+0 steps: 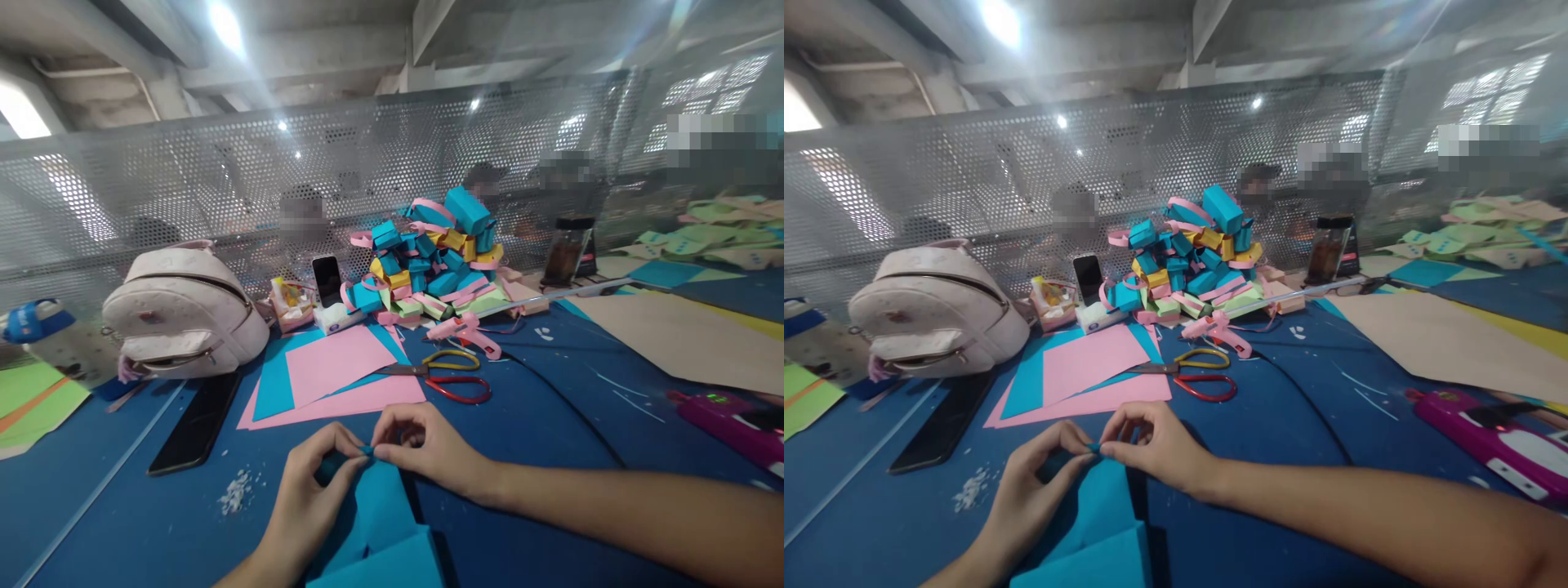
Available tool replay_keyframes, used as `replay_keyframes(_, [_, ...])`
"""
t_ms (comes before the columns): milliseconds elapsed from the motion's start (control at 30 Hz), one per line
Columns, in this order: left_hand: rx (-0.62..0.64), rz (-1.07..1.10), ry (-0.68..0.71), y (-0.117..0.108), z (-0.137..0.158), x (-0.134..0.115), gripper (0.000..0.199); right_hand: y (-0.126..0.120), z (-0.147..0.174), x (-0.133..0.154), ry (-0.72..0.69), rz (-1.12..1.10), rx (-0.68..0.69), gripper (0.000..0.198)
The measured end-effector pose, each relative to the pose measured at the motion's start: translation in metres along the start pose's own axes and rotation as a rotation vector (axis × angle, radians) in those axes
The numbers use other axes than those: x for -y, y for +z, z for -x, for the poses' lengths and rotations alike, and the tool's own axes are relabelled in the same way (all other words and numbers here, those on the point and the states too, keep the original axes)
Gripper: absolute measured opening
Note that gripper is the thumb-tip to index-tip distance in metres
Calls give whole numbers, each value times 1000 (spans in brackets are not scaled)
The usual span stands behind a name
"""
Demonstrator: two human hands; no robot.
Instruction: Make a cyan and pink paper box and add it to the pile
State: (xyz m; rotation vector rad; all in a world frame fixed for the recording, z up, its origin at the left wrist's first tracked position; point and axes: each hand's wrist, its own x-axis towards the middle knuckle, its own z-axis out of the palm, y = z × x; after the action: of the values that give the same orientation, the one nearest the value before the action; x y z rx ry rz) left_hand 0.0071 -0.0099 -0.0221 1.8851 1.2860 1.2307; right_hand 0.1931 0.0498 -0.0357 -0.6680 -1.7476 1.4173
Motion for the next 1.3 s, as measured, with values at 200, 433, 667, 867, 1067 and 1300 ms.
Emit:
replay_keyframes(200, [13,-16,25,-1,2,-1,13,0,-1,-1,25,-7,13,19])
replay_keyframes(433, [14,-16,11,0,1,-3,14,0,-1,-2,27,-14,17,20])
replay_keyframes(667, [12,-12,-22,1,0,-3,14,0,-2,-3,22,-15,10,19])
replay_keyframes(867, [9,-9,-40,1,0,-1,14,0,-2,-6,16,-19,3,18])
replay_keyframes(1067, [4,-6,-44,1,0,0,14,1,-2,-6,18,-38,-16,20])
replay_keyframes(1300, [-59,-10,-81,-3,-4,2,14,-2,-3,-6,14,-123,-159,35])
